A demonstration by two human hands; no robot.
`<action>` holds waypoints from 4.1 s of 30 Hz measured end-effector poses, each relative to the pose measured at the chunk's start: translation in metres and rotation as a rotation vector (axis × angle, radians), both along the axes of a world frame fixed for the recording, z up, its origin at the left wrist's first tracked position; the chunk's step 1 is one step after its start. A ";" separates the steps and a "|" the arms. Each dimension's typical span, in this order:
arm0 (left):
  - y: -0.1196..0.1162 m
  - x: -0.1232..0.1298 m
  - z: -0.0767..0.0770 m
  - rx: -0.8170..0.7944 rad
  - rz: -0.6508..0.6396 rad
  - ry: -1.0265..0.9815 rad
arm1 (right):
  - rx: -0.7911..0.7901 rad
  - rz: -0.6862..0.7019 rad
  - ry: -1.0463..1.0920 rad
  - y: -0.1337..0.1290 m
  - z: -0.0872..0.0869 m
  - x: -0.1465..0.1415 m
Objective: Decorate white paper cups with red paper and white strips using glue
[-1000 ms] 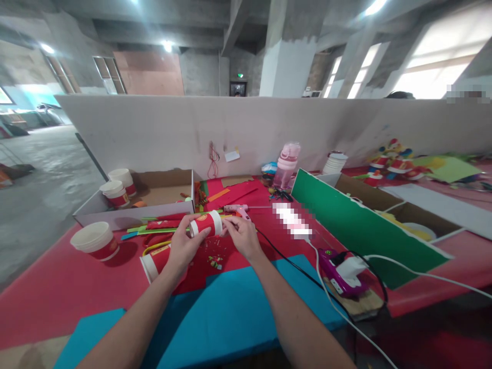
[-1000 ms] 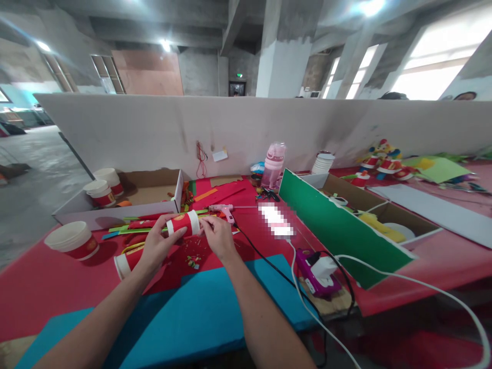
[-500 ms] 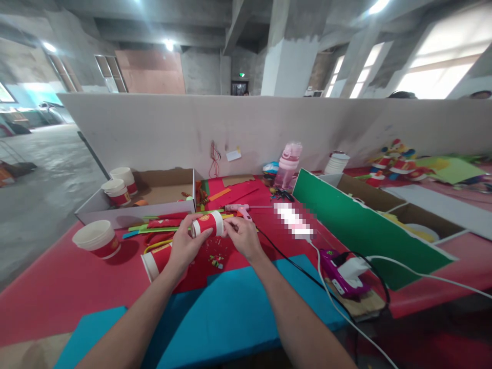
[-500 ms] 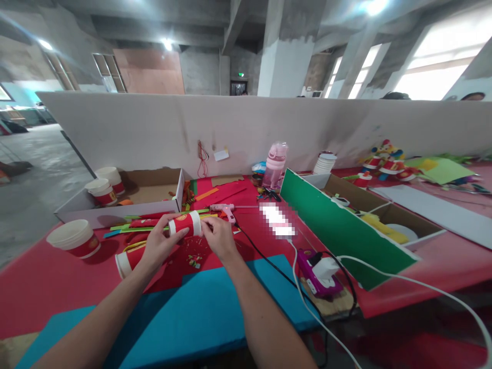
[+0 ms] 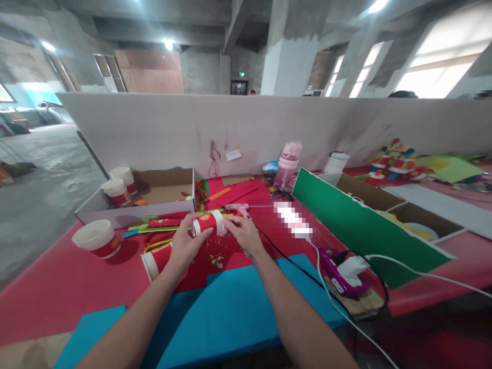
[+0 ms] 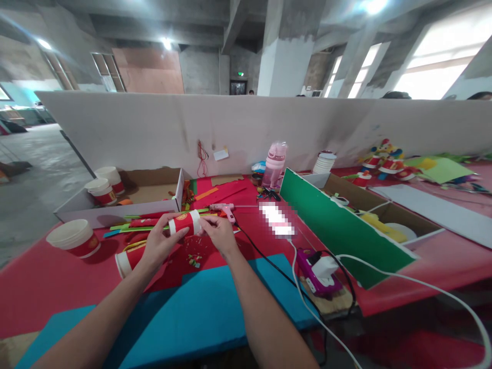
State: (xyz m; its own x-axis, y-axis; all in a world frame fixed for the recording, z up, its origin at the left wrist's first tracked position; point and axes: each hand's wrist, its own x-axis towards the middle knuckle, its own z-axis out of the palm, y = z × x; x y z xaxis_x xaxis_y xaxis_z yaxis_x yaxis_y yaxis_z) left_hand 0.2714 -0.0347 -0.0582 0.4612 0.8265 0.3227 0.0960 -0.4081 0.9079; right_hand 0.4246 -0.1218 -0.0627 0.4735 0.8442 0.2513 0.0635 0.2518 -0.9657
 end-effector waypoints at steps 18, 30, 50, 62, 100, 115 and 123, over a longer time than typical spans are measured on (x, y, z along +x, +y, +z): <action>-0.002 -0.001 -0.002 0.281 0.078 0.082 | -0.017 0.132 0.308 0.006 -0.005 -0.011; -0.009 0.002 -0.001 0.458 0.029 0.106 | -0.060 0.012 0.352 0.009 -0.006 -0.012; -0.005 0.002 -0.004 0.145 0.047 0.003 | 0.001 0.097 0.505 0.005 -0.002 -0.009; -0.010 0.003 0.003 0.070 0.050 -0.028 | 0.047 0.068 0.443 0.004 0.001 -0.011; -0.003 0.002 0.001 -0.243 -0.085 -0.169 | -0.047 0.092 0.071 0.000 0.002 -0.003; -0.007 0.001 0.005 -0.542 -0.274 -0.271 | 0.028 0.040 -0.018 -0.002 0.002 -0.010; -0.008 0.000 0.006 -0.538 -0.364 -0.308 | -0.017 0.101 0.208 0.005 -0.001 -0.008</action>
State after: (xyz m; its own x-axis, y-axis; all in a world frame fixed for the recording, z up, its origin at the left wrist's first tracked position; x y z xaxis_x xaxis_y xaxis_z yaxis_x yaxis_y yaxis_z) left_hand 0.2714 -0.0423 -0.0520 0.6913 0.7188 0.0742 -0.2542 0.1457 0.9561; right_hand 0.4163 -0.1172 -0.0641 0.4263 0.8933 0.1426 -0.1618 0.2304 -0.9595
